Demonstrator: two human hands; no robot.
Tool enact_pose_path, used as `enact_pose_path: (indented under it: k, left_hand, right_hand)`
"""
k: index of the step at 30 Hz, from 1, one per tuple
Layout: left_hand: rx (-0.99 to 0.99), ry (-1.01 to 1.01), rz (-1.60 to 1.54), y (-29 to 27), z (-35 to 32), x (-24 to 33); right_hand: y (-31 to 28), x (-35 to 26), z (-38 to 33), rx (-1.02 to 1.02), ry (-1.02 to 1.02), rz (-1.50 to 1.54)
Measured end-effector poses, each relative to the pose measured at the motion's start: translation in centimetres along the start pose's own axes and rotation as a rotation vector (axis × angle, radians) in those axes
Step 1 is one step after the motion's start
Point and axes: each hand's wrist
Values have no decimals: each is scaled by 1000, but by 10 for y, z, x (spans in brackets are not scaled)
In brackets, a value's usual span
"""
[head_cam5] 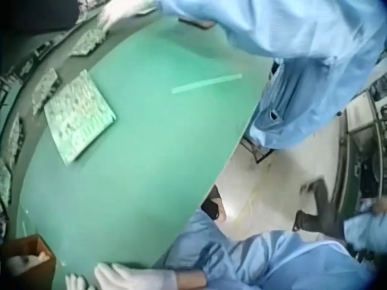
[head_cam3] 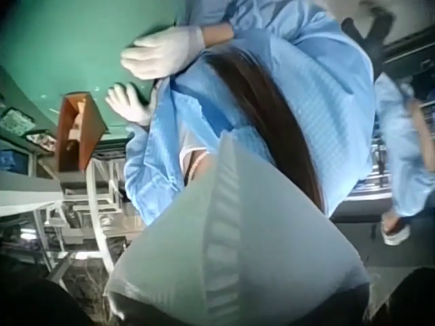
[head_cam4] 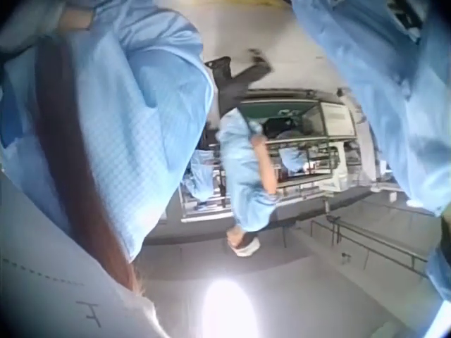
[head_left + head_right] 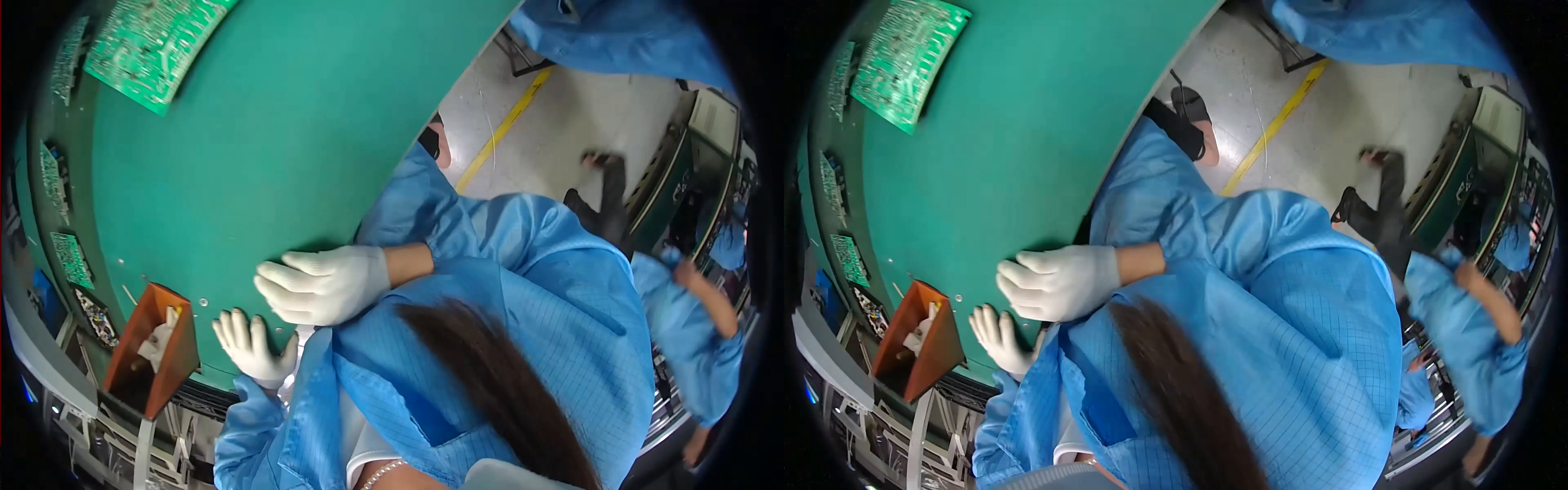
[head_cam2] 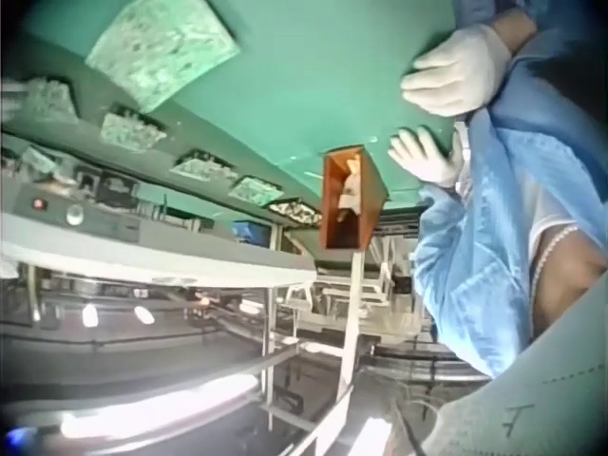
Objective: Inspecting and sorting printed circuit boards at a manual assembly station.
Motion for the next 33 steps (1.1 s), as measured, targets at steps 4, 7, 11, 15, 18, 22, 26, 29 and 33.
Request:
enact_pose_path:
  k: [4, 7, 11, 15, 18, 22, 26, 29, 33]
  left_hand:
    - [-33, 4, 29, -8, 1, -2]
    - [-95, -19, -29, -17, 12, 2]
    - [-124, -54, -40, -21, 6, 7]
    - [-77, -49, -7, -24, 0, 15]
    - [-234, -155, 69, -21, -7, 18]
    - [-401, -296, 165, -35, -2, 30]
    - [-219, -452, 298, -34, 4, 36]
    - [-115, -561, 324, -3, -27, 37]
    - [190, -496, 186, -2, -33, 44]
  right_hand:
    - [-23, 4, 26, -198, 105, 148]
    - [-42, 15, 36, -238, 146, 302]
    - [-92, 49, 58, -648, 217, 442]
    - [-150, 90, 46, -843, 308, 306]
    - [-166, 112, 33, -966, 216, 281]
    - [-132, 126, 26, -1026, 187, 216]
    - [-135, 130, 59, -1208, 200, 228]
    - [-121, 129, 47, -1250, 131, 322]
    - [-120, 124, 50, -1372, 143, 297]
Point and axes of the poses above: each hand's wrist, its own z-axis towards the middle knuckle, its own y-axis out of the palm, x = y × z, and after that the axes turned 14 degrees about -y, right-handed
